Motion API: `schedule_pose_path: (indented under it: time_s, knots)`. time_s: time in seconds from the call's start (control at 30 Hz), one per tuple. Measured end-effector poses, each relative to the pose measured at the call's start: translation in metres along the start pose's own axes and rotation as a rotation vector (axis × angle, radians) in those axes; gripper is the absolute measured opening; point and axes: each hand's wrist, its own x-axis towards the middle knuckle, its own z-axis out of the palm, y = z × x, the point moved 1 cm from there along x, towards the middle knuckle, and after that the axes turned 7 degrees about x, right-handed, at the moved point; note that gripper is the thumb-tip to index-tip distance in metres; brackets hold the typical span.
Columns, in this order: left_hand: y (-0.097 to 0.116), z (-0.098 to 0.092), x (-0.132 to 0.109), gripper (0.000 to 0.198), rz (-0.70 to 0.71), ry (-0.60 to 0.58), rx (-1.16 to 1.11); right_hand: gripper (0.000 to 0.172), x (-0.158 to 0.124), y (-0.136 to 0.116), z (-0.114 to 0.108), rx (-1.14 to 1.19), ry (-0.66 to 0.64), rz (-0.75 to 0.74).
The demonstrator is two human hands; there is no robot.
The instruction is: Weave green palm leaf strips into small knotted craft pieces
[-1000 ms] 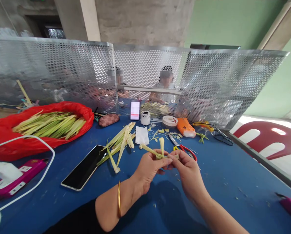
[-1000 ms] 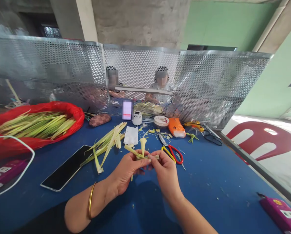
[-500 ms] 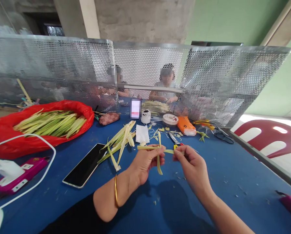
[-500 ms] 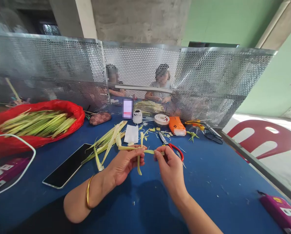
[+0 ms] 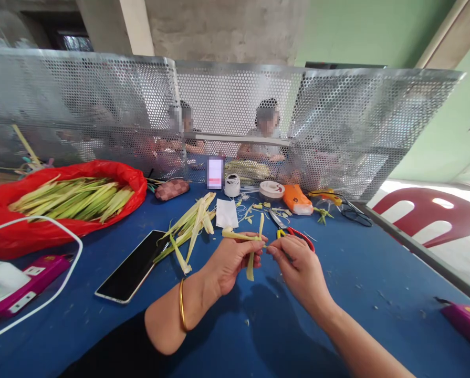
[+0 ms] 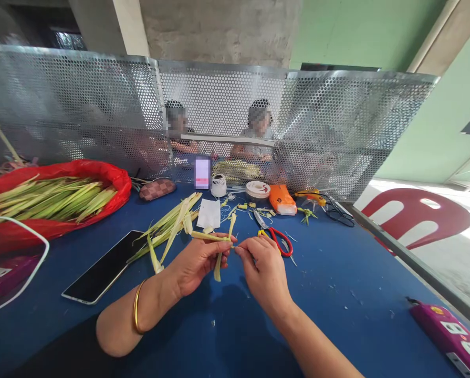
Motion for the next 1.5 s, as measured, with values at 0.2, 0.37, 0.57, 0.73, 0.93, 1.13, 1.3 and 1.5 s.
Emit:
schedule_pose_path:
  time_s: [0.2,0.37,0.57,0.73,0.93,1.13,1.3,1.5]
  knots:
    - [0.0,-0.002,0.001,0.027,0.03,-0.045,0.247,0.018,0.003,-0.001,-0.011,-0.042,0.156,-0.002]
    - [-0.005,0.006,-0.004,0.023,-0.055,-0.266,0.518,0.017,0.008,0.001,-0.015,0.016,-0.039,0.08]
    - [-0.016,0.01,-0.004,0.026,-0.079,-0.34,0.618,0.021,0.006,0.005,-0.006,0.498,-0.237,0.525]
    - [-0.015,0.011,-0.006,0.027,-0.069,-0.362,0.651,0.019,0.006,0.001,-0.005,0.446,-0.088,0.421]
    - [-0.016,0.011,-0.008,0.027,-0.091,-0.445,0.602,0.016,0.001,-0.004,0.002,0.356,0.041,0.317]
    - [-0.016,0.01,-0.007,0.033,-0.142,-0.329,0.502,0.016,0.004,0.007,0.0,0.399,0.121,0.378]
    - [-0.007,0.006,-0.005,0.048,-0.159,-0.217,0.28,0.041,0.01,0.024,-0.009,0.608,0.237,0.602]
    - [-0.007,0.003,-0.003,0.04,-0.168,-0.149,0.272,0.033,0.004,0.018,0.001,0.873,-0.058,0.662]
